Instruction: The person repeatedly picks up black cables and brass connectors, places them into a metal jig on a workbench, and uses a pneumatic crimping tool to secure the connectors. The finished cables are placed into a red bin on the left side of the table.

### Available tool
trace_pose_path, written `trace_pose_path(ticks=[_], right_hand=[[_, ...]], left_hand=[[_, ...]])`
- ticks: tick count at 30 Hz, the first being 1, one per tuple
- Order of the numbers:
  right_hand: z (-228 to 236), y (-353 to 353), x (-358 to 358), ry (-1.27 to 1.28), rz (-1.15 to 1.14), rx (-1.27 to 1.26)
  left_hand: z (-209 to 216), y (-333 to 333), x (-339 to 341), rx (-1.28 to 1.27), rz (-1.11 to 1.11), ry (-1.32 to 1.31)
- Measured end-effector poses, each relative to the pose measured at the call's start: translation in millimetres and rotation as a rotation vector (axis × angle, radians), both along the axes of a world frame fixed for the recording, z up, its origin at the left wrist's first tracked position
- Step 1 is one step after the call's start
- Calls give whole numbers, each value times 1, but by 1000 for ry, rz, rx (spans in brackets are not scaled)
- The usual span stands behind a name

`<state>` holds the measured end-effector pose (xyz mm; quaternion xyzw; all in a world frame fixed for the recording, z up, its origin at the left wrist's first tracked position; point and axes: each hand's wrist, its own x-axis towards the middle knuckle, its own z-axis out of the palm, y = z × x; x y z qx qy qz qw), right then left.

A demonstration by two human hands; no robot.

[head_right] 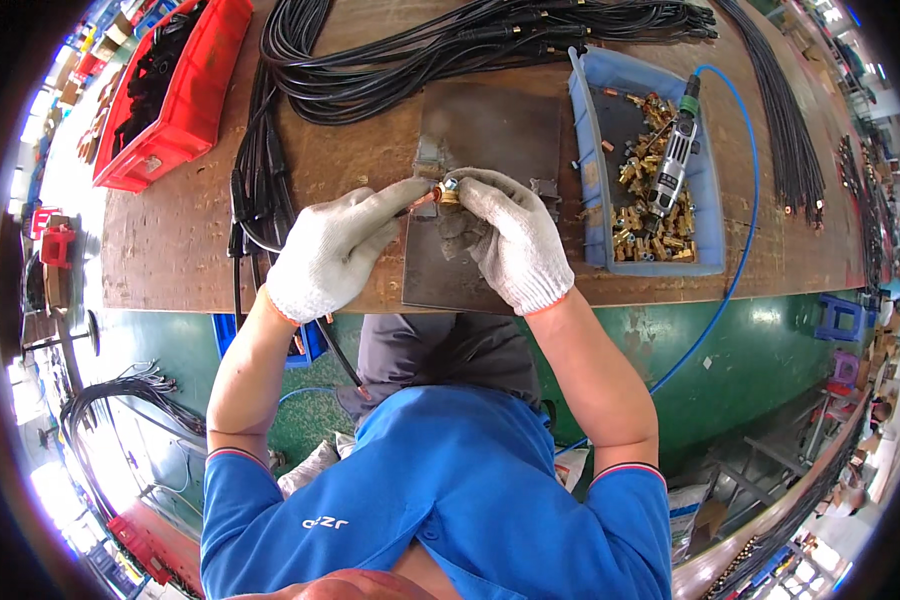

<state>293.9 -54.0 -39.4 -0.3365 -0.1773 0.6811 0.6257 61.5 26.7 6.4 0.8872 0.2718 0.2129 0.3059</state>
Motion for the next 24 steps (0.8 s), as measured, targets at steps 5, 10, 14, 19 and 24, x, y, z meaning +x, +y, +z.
trace_pose_path(ticks=[5, 10, 14, 19, 24], right_hand=[[-3, -2, 0, -10, -20, -18], [-6, -1, -1, -21, -20, -24], [-3, -1, 0, -61, -25, -48], [1, -1, 6, -197, 21, -28], [5, 3, 9, -654, 12, 15]], left_hand=[[2, 1, 3, -44, 14, 21], [-1, 1, 2, -3, 5, 42], [-1, 0, 4, 17, 6, 59], [-1, 1, 2, 72, -11, 143], [-6, 5, 3, 49, -33, 178]])
